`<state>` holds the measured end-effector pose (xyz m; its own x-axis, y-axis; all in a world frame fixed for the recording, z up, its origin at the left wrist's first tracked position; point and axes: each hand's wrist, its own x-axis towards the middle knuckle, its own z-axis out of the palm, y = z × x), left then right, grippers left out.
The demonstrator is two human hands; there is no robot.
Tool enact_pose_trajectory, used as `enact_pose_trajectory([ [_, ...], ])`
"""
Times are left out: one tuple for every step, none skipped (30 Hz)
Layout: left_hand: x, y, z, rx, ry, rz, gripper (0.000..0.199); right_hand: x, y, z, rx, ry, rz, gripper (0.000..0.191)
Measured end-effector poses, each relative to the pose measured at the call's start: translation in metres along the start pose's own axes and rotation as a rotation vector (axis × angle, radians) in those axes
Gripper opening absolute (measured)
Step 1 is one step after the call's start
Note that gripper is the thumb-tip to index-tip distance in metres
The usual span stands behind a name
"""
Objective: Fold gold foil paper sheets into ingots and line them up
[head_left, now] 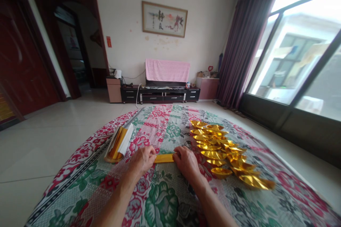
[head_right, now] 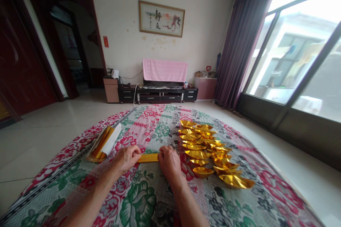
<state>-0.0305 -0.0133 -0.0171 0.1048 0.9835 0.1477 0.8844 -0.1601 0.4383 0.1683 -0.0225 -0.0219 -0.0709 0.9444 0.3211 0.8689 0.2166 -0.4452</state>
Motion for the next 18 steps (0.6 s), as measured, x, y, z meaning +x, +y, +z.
enact_pose_trajectory([
  [-0.0001, 0.0000, 0.0000, 0.004, 0.001, -0.003, 0.012, 0.0000, -0.0003, -0.0002, 0.003, 0.001, 0.004, 0.017],
  [-0.0002, -0.0001, 0.0001, 0.007, 0.002, -0.006, 0.013, 0.0001, -0.0006, -0.0003, 0.007, 0.001, 0.007, 0.018],
  [-0.0002, -0.0003, 0.0003, 0.007, 0.002, -0.008, 0.014, 0.0001, -0.0008, -0.0004, 0.013, 0.001, 0.009, 0.019],
  [-0.0002, -0.0004, 0.0005, 0.006, 0.002, -0.008, 0.014, 0.0001, -0.0009, -0.0003, 0.021, 0.001, 0.010, 0.021],
  [-0.0002, -0.0006, 0.0008, 0.003, 0.000, -0.007, 0.014, 0.0000, -0.0009, -0.0002, 0.029, 0.002, 0.011, 0.022],
  [-0.0002, -0.0006, 0.0009, 0.001, -0.001, -0.007, 0.014, -0.0001, -0.0008, -0.0001, 0.036, 0.006, 0.015, 0.024],
  [-0.0002, -0.0004, 0.0009, -0.001, -0.001, -0.009, 0.015, -0.0003, -0.0007, 0.0000, 0.039, 0.014, 0.021, 0.026],
  [-0.0004, 0.0000, 0.0007, -0.002, 0.000, -0.013, 0.015, -0.0005, -0.0005, 0.0000, 0.037, 0.023, 0.027, 0.027],
  [-0.0006, 0.0007, 0.0003, -0.003, 0.000, -0.017, 0.015, -0.0009, -0.0004, -0.0002, 0.032, 0.035, 0.034, 0.028],
  [-0.0008, 0.0015, -0.0004, -0.003, 0.000, -0.021, 0.015, -0.0012, -0.0003, -0.0003, 0.025, 0.047, 0.042, 0.028],
  [-0.0011, 0.0024, -0.0013, -0.002, -0.003, -0.025, 0.016, -0.0016, -0.0002, -0.0005, 0.019, 0.056, 0.046, 0.027],
  [-0.0014, 0.0033, -0.0022, -0.002, -0.008, -0.029, 0.016, -0.0020, -0.0001, -0.0007, 0.016, 0.062, 0.048, 0.024],
  [-0.0017, 0.0041, -0.0031, -0.001, -0.013, -0.032, 0.016, -0.0023, 0.0001, -0.0007, 0.016, 0.063, 0.048, 0.021],
  [-0.0019, 0.0046, -0.0038, -0.001, -0.018, -0.036, 0.016, -0.0026, 0.0004, -0.0007, 0.017, 0.064, 0.045, 0.019],
  [-0.0020, 0.0049, -0.0042, -0.002, -0.023, -0.040, 0.016, -0.0029, 0.0007, -0.0005, 0.019, 0.065, 0.042, 0.017],
  [-0.0020, 0.0049, -0.0044, -0.003, -0.025, -0.042, 0.016, -0.0032, 0.0010, -0.0003, 0.021, 0.066, 0.037, 0.017],
  [-0.0019, 0.0047, -0.0044, -0.005, -0.025, -0.042, 0.016, -0.0035, 0.0013, 0.0000, 0.021, 0.068, 0.034, 0.016],
  [-0.0017, 0.0042, -0.0041, -0.009, -0.024, -0.040, 0.016, -0.0039, 0.0016, 0.0002, 0.019, 0.068, 0.031, 0.015],
])
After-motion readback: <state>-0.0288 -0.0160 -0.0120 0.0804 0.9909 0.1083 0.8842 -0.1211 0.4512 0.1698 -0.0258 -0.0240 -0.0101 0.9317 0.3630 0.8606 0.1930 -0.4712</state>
